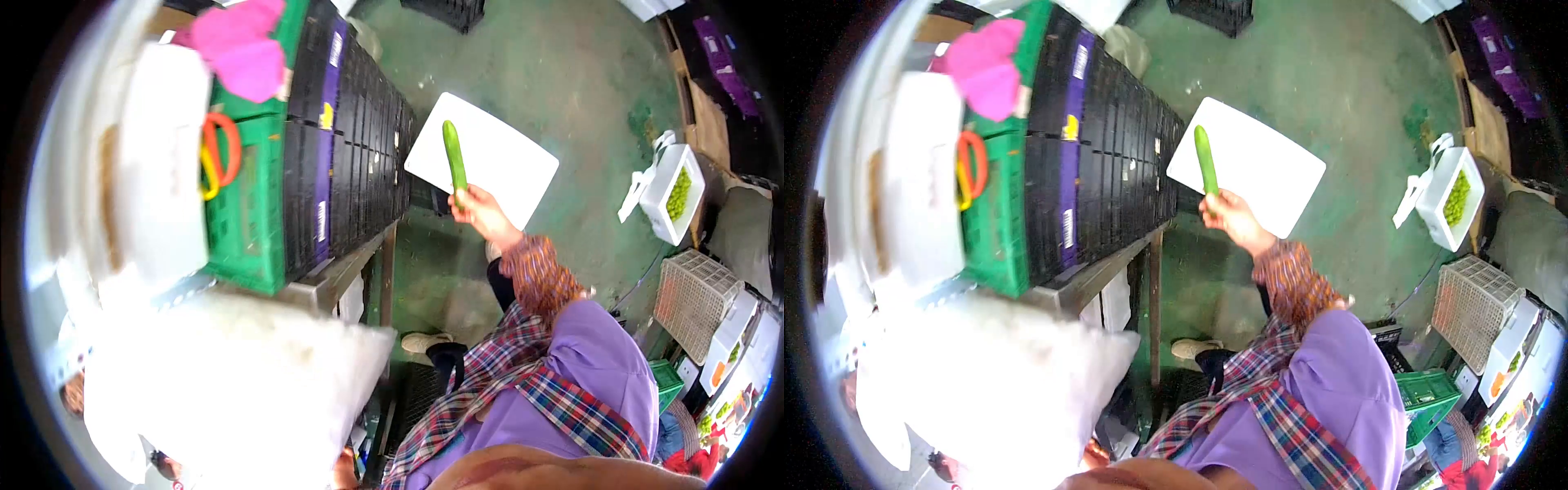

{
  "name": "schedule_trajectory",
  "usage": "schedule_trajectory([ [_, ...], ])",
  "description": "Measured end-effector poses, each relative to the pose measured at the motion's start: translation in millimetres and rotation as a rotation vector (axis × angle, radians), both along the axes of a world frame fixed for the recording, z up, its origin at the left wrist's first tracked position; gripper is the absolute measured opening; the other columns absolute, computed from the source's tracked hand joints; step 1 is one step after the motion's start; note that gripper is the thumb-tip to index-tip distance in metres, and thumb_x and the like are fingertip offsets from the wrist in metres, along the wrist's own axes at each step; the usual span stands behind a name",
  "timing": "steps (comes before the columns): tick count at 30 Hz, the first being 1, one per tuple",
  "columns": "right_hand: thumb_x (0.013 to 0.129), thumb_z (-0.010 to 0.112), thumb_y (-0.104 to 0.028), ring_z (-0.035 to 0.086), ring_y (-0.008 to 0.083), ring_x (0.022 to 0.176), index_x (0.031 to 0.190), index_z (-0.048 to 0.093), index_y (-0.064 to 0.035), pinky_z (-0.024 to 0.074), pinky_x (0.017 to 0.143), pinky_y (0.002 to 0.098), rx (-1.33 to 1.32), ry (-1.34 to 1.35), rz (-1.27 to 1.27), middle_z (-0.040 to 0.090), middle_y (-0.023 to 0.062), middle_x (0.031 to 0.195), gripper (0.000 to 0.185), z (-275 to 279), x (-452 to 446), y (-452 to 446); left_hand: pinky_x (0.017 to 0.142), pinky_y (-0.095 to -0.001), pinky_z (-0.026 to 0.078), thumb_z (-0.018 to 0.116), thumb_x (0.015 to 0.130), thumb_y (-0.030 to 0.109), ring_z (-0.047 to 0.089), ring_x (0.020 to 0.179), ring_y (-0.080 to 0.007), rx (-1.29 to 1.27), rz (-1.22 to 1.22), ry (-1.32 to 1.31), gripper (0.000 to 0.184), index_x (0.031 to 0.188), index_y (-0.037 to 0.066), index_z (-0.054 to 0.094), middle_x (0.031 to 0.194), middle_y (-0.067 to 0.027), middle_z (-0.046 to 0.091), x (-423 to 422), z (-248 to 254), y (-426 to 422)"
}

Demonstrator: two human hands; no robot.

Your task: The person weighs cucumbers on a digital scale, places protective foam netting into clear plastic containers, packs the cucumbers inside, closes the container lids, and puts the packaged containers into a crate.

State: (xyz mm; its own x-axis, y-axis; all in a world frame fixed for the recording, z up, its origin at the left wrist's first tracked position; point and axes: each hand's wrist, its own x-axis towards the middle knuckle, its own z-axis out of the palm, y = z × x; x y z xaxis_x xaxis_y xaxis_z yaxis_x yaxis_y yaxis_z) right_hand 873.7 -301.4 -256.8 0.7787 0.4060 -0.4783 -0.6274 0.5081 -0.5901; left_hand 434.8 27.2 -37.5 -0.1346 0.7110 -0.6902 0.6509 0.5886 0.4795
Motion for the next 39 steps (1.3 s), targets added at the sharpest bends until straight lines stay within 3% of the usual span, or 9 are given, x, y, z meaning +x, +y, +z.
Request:
schedule_trajectory([
  [5,0.085,0.063,-0.008,0.056,0.0104,0.079,0.113,0.044,-0.0008,0.0492,0.068,0.0249,-0.164,-0.514,0.109,0.057,0.0055,0.094,0.034,208.3,-85.9,9.7,0.034,-0.0235,0.032,0.047,0.09,0.034,0.042,0.041,-0.0097,-0.061,-0.055,-0.347,0.024,0.079,0.014,0.054,0.061,0.0026,0.052,-14.4,21.0,3.9],
  [10,0.082,0.066,-0.006,0.057,0.0128,0.085,0.114,0.039,-0.0001,0.0468,0.073,0.0268,-0.491,-0.966,0.217,0.056,0.0066,0.093,0.043,334.1,-184.1,47.7,0.041,-0.0261,0.038,0.051,0.089,0.024,0.047,0.048,-0.0146,-0.332,-0.198,-0.755,0.022,0.084,0.003,0.055,0.063,-0.0037,0.05,-31.0,21.0,13.8],
  [14,0.08,0.068,-0.008,0.057,0.0145,0.08,0.111,0.042,-0.0009,0.0457,0.07,0.0275,-0.637,-1.199,0.298,0.058,0.01,0.09,0.04,395.2,-259.4,107.9,0.062,-0.0295,0.051,0.054,0.089,0.023,0.061,0.066,-0.0178,-0.475,-0.271,-0.906,0.022,0.1,0.004,0.058,0.079,-0.0063,0.061,-62.8,51.6,0.5],
  [19,0.085,0.062,-0.011,0.051,0.0072,0.07,0.12,0.045,-0.0014,0.0428,0.061,0.022,-0.39,-1.275,0.632,0.054,0.0006,0.084,0.041,437.5,-387.5,224.9,0.064,-0.0231,0.048,0.052,0.092,0.017,0.058,0.069,-0.0123,-0.462,-0.386,-1.005,0.019,0.099,0.001,0.058,0.082,-0.0056,0.062,-193.9,89.2,42.6],
  [20,0.089,0.057,-0.015,0.044,0.0045,0.057,0.117,0.046,-0.0024,0.0361,0.049,0.0189,-0.322,-0.872,0.891,0.052,0.0003,0.08,0.033,455.1,-405.7,242.7,0.063,-0.0228,0.047,0.052,0.091,0.017,0.058,0.069,-0.012,-0.404,-0.344,-0.979,0.019,0.098,0.001,0.058,0.082,-0.0056,0.062,-215.9,85.5,51.2],
  [22,0.092,0.052,-0.02,0.034,0.0025,0.049,0.108,0.048,-0.0036,0.0263,0.042,0.0173,-0.195,-0.602,1.113,0.049,0.0,0.076,0.024,472.5,-429.5,287.0,0.063,-0.0221,0.047,0.053,0.091,0.017,0.057,0.069,-0.0115,-0.305,-0.279,-0.909,0.019,0.096,0.0,0.059,0.081,-0.0055,0.062,-257.7,73.7,67.1],
  [25,0.094,0.05,-0.028,0.028,0.0026,0.047,0.096,0.047,-0.0059,0.0229,0.04,0.0181,-0.181,-0.479,1.293,0.048,-0.0003,0.074,0.023,462.7,-471.4,388.5,0.062,-0.0224,0.046,0.054,0.09,0.017,0.057,0.068,-0.0116,-0.24,-0.201,-0.919,0.019,0.094,-0.001,0.059,0.08,-0.0057,0.062,-324.4,34.7,112.8],
  [32,0.095,0.05,-0.029,0.026,0.004,0.046,0.092,0.05,-0.0037,0.0184,0.038,0.0196,-0.254,-0.361,1.436,0.045,-0.0015,0.068,0.025,484.7,-438.0,568.8,0.061,-0.025,0.045,0.059,0.088,0.023,0.055,0.069,-0.0101,-0.192,0.049,-1.027,0.025,0.091,-0.002,0.061,0.077,-0.004,0.062,-357.2,-30.0,111.8],
  [39,0.093,0.052,-0.033,0.033,0.0081,0.044,0.072,0.048,-0.0085,0.0258,0.038,0.0212,-0.25,-0.691,1.291,0.041,-0.0031,0.057,0.033,502.8,-412.3,815.7,0.058,-0.0249,0.044,0.058,0.088,0.022,0.053,0.064,-0.0095,-0.144,0.186,-0.894,0.024,0.085,-0.001,0.062,0.071,-0.0027,0.06,-354.9,-23.7,117.7],
])
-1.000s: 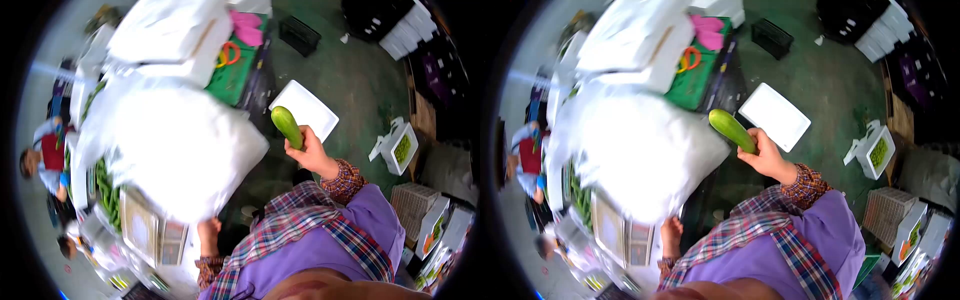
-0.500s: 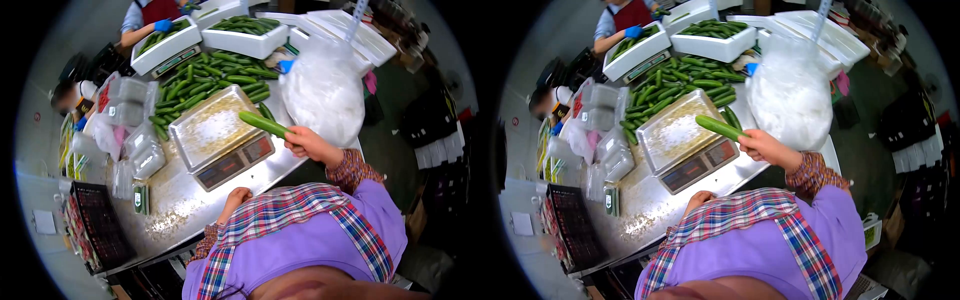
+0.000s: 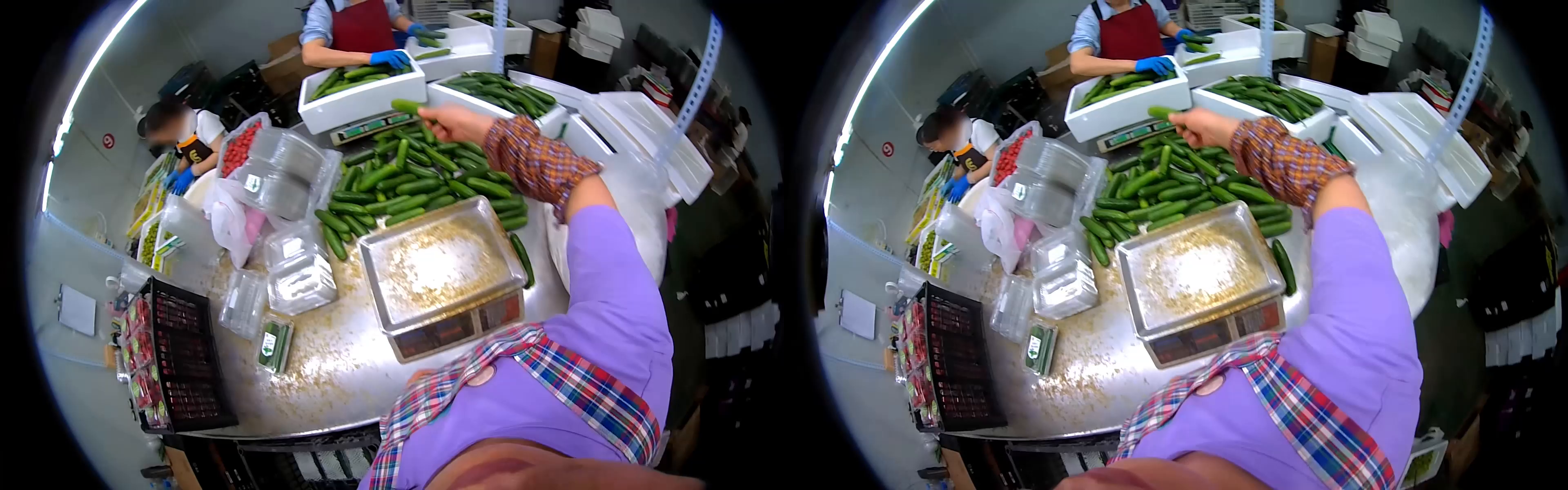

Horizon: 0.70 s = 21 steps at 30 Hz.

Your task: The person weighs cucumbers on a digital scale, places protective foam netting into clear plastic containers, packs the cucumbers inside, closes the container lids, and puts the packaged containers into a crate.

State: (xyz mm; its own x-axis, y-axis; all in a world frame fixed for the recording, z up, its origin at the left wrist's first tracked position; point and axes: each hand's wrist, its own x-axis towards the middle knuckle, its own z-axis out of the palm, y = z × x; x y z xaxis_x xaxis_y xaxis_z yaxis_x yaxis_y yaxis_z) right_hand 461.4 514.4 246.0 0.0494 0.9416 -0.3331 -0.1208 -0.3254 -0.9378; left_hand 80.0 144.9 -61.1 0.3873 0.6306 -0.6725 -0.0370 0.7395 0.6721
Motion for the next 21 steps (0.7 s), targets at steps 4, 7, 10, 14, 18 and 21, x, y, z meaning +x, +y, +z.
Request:
schedule_trajectory([
  [4,0.091,0.056,-0.03,0.055,0.022,0.083,0.11,0.044,0.0029,0.0493,0.069,0.0324,0.465,0.219,0.011,0.049,0.018,0.104,0.04,32.7,8.4,119.6,0.057,-0.0248,0.043,0.058,0.088,0.022,0.052,0.062,-0.0091,-0.018,0.064,0.088,0.024,0.082,0.0,0.062,0.068,-0.0019,0.059,8.6,1.6,3.2],
  [7,0.088,0.06,-0.028,0.051,0.0334,0.106,0.134,0.024,0.0019,0.0517,0.082,0.0424,0.273,0.309,-0.097,0.026,0.023,0.136,0.066,15.5,1.1,133.2,0.056,-0.0247,0.043,0.058,0.088,0.021,0.051,0.06,-0.0088,-0.024,0.106,0.154,0.024,0.079,0.0,0.062,0.066,-0.0013,0.059,14.5,4.8,-3.0],
  [10,0.088,0.059,-0.022,0.056,0.0221,0.083,0.11,0.047,-0.0024,0.0511,0.071,0.0345,0.183,0.245,-0.112,0.051,0.0101,0.102,0.032,-51.4,-5.0,110.8,0.054,-0.0246,0.042,0.058,0.088,0.021,0.051,0.058,-0.0085,0.016,0.134,0.28,0.024,0.077,0.0,0.063,0.064,-0.0008,0.058,22.7,26.8,-5.7],
  [14,0.089,0.058,-0.01,0.042,0.0071,0.057,0.1,0.055,-0.0042,0.0377,0.052,0.0229,0.197,0.524,-0.066,0.048,-0.0018,0.074,0.013,-73.8,9.7,3.6,0.046,-0.0246,0.04,0.056,0.087,0.018,0.05,0.05,-0.0107,-0.081,0.221,0.328,0.022,0.074,0.001,0.058,0.059,-0.0049,0.057,28.7,37.0,-8.8],
  [18,0.09,0.055,-0.007,0.039,0.0054,0.055,0.113,0.053,0.0004,0.0352,0.051,0.0196,0.292,0.78,-0.127,0.051,-0.0005,0.078,0.024,-78.5,47.3,-86.2,0.041,-0.0257,0.04,0.055,0.086,0.018,0.051,0.045,-0.0149,-0.102,0.217,0.268,0.019,0.075,0.003,0.056,0.057,-0.0084,0.057,36.0,62.5,-1.5],
  [21,0.091,0.054,-0.009,0.038,0.0047,0.054,0.11,0.053,0.0003,0.0344,0.05,0.0194,0.404,0.895,-0.167,0.051,0.0011,0.08,0.021,-87.7,65.4,-140.1,0.042,-0.0251,0.041,0.053,0.089,0.025,0.052,0.045,-0.0142,-0.078,0.233,0.279,0.024,0.076,0.004,0.056,0.059,-0.0067,0.057,34.1,62.6,-9.5],
])
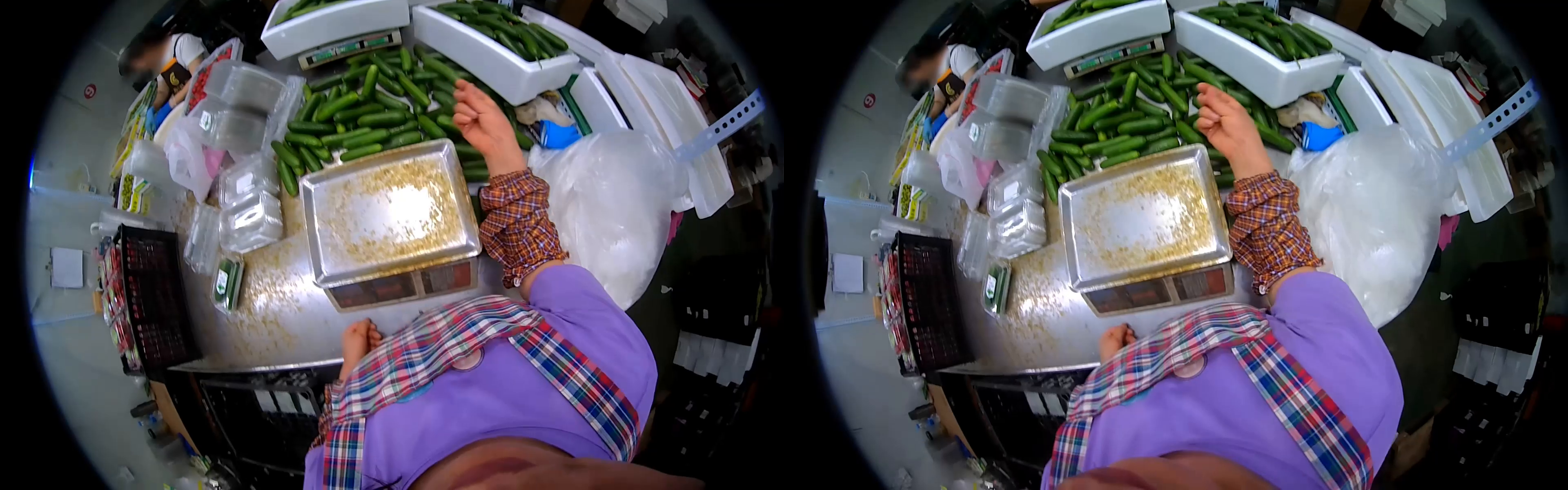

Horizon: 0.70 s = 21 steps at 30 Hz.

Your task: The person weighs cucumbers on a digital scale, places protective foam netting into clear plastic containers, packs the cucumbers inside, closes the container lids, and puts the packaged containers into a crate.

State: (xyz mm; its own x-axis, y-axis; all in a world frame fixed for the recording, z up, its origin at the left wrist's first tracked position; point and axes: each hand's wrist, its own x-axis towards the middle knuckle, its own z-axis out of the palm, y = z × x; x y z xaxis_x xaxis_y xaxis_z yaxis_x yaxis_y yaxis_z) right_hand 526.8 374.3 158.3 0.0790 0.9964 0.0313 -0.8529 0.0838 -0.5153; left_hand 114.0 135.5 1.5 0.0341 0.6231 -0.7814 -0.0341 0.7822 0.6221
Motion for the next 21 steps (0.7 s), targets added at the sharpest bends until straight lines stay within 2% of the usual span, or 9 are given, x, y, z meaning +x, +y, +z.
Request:
schedule_trajectory([
  [2,0.094,0.051,-0.015,0.035,0.0044,0.055,0.111,0.051,-0.0019,0.0316,0.049,0.018,-0.058,-0.055,-0.08,0.049,0.0012,0.083,0.021,-1.3,-1.1,-27.6,0.039,-0.0259,0.041,0.051,0.091,0.028,0.054,0.044,-0.0154,-0.036,-0.03,0.007,0.025,0.08,0.005,0.056,0.059,-0.0062,0.057,-6.3,-11.3,-1.1],
  [4,0.094,0.051,-0.015,0.034,0.0045,0.055,0.11,0.052,-0.0015,0.032,0.05,0.0184,-0.076,-0.066,-0.117,0.048,0.0012,0.084,0.021,-4.9,-7.0,-45.3,0.039,-0.0252,0.041,0.051,0.091,0.03,0.055,0.045,-0.015,-0.013,-0.056,0.05,0.027,0.08,0.005,0.056,0.059,-0.0053,0.057,-7.9,-13.4,-1.5],
  [10,0.092,0.055,-0.015,0.038,0.0051,0.057,0.108,0.055,0.0015,0.0352,0.053,0.0209,-0.015,-0.106,-0.103,0.049,0.0014,0.084,0.023,-3.4,-17.3,-60.0,0.04,-0.0238,0.043,0.05,0.091,0.032,0.057,0.046,-0.0139,-0.054,-0.112,0.066,0.029,0.08,0.005,0.056,0.06,-0.0042,0.058,-5.9,9.9,3.5],
  [14,0.092,0.055,-0.017,0.037,0.0049,0.057,0.109,0.056,0.0027,0.0357,0.055,0.0205,-0.032,-0.175,-0.155,0.049,0.0016,0.086,0.026,0.9,-16.1,-57.6,0.043,-0.0234,0.044,0.051,0.092,0.03,0.057,0.047,-0.0128,-0.039,-0.057,0.006,0.027,0.085,0.005,0.059,0.062,-0.004,0.059,-2.8,22.7,-0.9],
  [15,0.092,0.055,-0.018,0.036,0.0046,0.057,0.109,0.056,0.0035,0.0359,0.055,0.0204,-0.036,-0.191,-0.162,0.049,0.0018,0.087,0.028,1.4,-15.7,-57.6,0.045,-0.023,0.044,0.053,0.092,0.029,0.05,0.045,-0.0094,0.006,-0.251,0.085,0.026,0.09,0.005,0.061,0.059,-0.0009,0.055,-8.2,27.1,1.3],
  [17,0.092,0.055,-0.018,0.035,0.0045,0.057,0.109,0.056,0.0039,0.0359,0.055,0.0203,-0.048,-0.207,-0.173,0.049,0.002,0.088,0.028,-0.8,-14.9,-57.8,0.046,-0.0227,0.044,0.053,0.091,0.029,0.045,0.044,-0.0075,-0.028,-0.387,0.06,0.026,0.091,0.004,0.062,0.056,0.0016,0.05,-15.7,45.7,10.0],
  [19,0.092,0.055,-0.018,0.035,0.0045,0.057,0.109,0.056,0.0041,0.0357,0.055,0.0201,-0.074,-0.221,-0.183,0.048,0.0015,0.086,0.027,-4.7,-14.2,-57.5,0.046,-0.0225,0.043,0.054,0.091,0.029,0.039,0.044,-0.0055,-0.006,-0.512,0.054,0.026,0.093,0.004,0.063,0.053,0.0051,0.041,-14.3,88.3,25.4],
  [20,0.092,0.055,-0.018,0.035,0.0045,0.057,0.108,0.056,0.0042,0.0355,0.055,0.0201,-0.093,-0.225,-0.187,0.048,0.0009,0.084,0.027,-7.0,-14.6,-56.7,0.045,-0.0204,0.041,0.053,0.092,0.027,0.041,0.044,-0.0054,0.042,-0.567,0.019,0.024,0.091,0.005,0.064,0.054,0.0043,0.045,-17.6,109.4,40.1],
  [21,0.093,0.055,-0.018,0.035,0.0045,0.057,0.108,0.056,0.0042,0.0353,0.054,0.02,-0.112,-0.228,-0.191,0.048,0.0003,0.083,0.027,-9.5,-15.3,-55.1,0.045,-0.0199,0.04,0.053,0.092,0.026,0.042,0.045,-0.0053,0.099,-0.633,0.094,0.023,0.091,0.005,0.063,0.055,0.0036,0.047,-17.6,135.5,57.5],
])
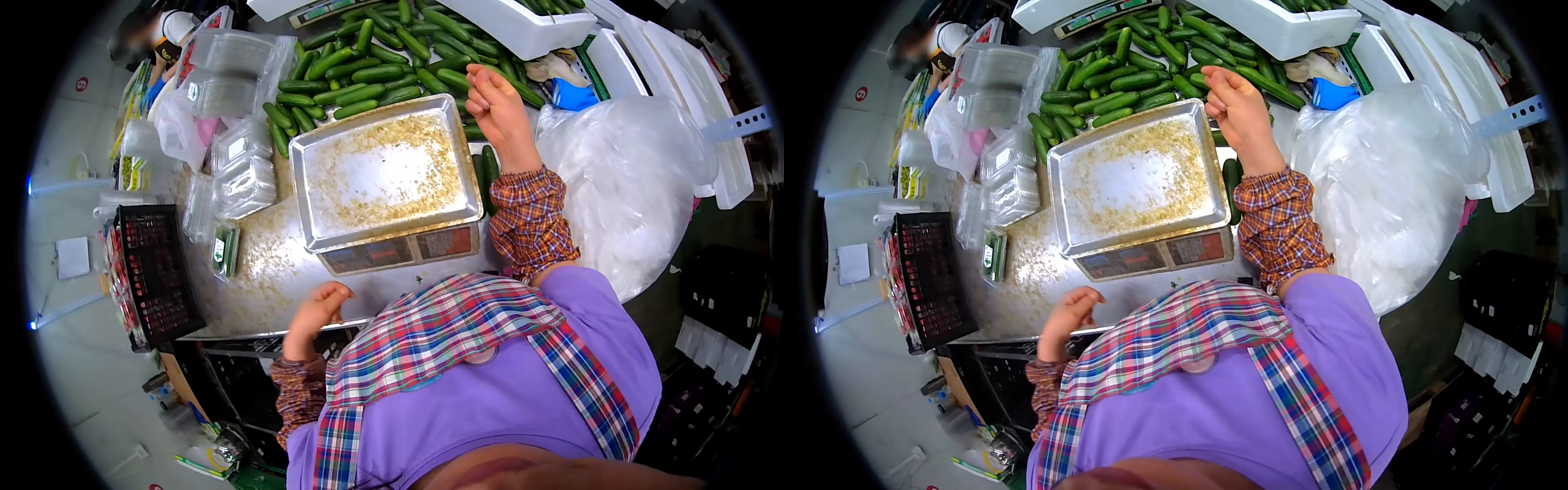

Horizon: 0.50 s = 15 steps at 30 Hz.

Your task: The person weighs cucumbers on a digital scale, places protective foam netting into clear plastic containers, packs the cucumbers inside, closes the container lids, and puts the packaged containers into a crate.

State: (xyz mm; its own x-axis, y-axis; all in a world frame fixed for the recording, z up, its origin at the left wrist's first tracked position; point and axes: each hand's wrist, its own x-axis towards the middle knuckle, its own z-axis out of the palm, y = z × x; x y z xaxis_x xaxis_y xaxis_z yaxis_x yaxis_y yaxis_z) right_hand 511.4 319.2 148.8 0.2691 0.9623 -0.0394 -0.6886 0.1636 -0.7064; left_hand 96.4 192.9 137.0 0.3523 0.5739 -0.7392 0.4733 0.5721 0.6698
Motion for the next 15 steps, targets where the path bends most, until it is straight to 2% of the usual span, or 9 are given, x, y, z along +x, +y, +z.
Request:
schedule_trajectory([
  [1,0.093,0.055,-0.017,0.035,0.0044,0.057,0.108,0.056,0.0043,0.035,0.054,0.02,-0.009,0.0,0.0,0.047,-0.0006,0.08,0.027,-3.3,-0.8,2.2,0.045,-0.0194,0.038,0.053,0.092,0.025,0.043,0.046,-0.0052,0.072,-0.065,0.057,0.022,0.092,0.006,0.063,0.056,0.0028,0.049,0.6,24.3,19.3],
  [5,0.094,0.052,-0.014,0.034,0.0042,0.056,0.108,0.056,0.0047,0.033,0.053,0.0204,-0.075,-0.032,-0.015,0.043,-0.0043,0.071,0.024,-11.2,-5.9,10.1,0.046,-0.02,0.038,0.054,0.092,0.019,0.048,0.05,-0.0057,0.316,-0.035,0.004,0.017,0.09,0.004,0.063,0.059,0.0013,0.053,13.3,75.7,111.3],
  [7,0.094,0.052,-0.013,0.034,0.0042,0.055,0.108,0.056,0.005,0.0325,0.052,0.0206,-0.102,-0.065,-0.034,0.043,-0.0043,0.071,0.023,-15.4,-4.4,12.7,0.049,-0.0205,0.039,0.056,0.091,0.017,0.048,0.053,-0.0061,0.488,-0.079,-0.055,0.016,0.088,0.003,0.062,0.061,0.001,0.054,35.6,71.1,163.1],
  [9,0.094,0.051,-0.013,0.035,0.004,0.055,0.108,0.057,0.0028,0.0333,0.052,0.0206,-0.12,-0.049,-0.063,0.05,-0.0015,0.077,0.022,-20.5,-2.2,13.3,0.052,-0.0207,0.039,0.056,0.09,0.015,0.048,0.057,-0.0055,0.65,-0.235,-0.023,0.016,0.089,0.0,0.061,0.064,0.0012,0.054,71.0,63.3,216.3],
  [11,0.093,0.051,-0.013,0.036,0.0041,0.055,0.108,0.057,0.0012,0.0339,0.052,0.0209,-0.144,-0.001,-0.103,0.054,0.0005,0.08,0.021,-24.6,0.9,13.4,0.053,-0.0248,0.041,0.06,0.087,0.014,0.053,0.058,-0.0116,0.769,-0.309,-0.067,0.014,0.091,0.001,0.062,0.066,-0.0022,0.058,112.2,37.4,267.5],
  [13,0.093,0.051,-0.012,0.038,0.0051,0.055,0.109,0.056,-0.001,0.035,0.052,0.0214,-0.165,0.03,-0.152,0.057,0.0032,0.084,0.02,-33.2,6.1,13.7,0.064,-0.0289,0.046,0.063,0.084,0.014,0.059,0.068,-0.019,1.16,-0.501,0.04,0.015,0.093,0.003,0.062,0.075,-0.0075,0.063,154.7,7.5,311.7],
  [15,0.093,0.051,-0.012,0.038,0.006,0.056,0.109,0.055,-0.0012,0.0356,0.053,0.0218,-0.203,0.074,-0.212,0.056,0.0031,0.082,0.02,-36.1,7.3,12.2,0.076,-0.0372,0.047,0.067,0.079,0.018,0.06,0.086,-0.0279,1.427,-0.721,0.23,0.026,0.102,0.006,0.062,0.092,-0.0104,0.064,190.1,-25.8,356.8],
])
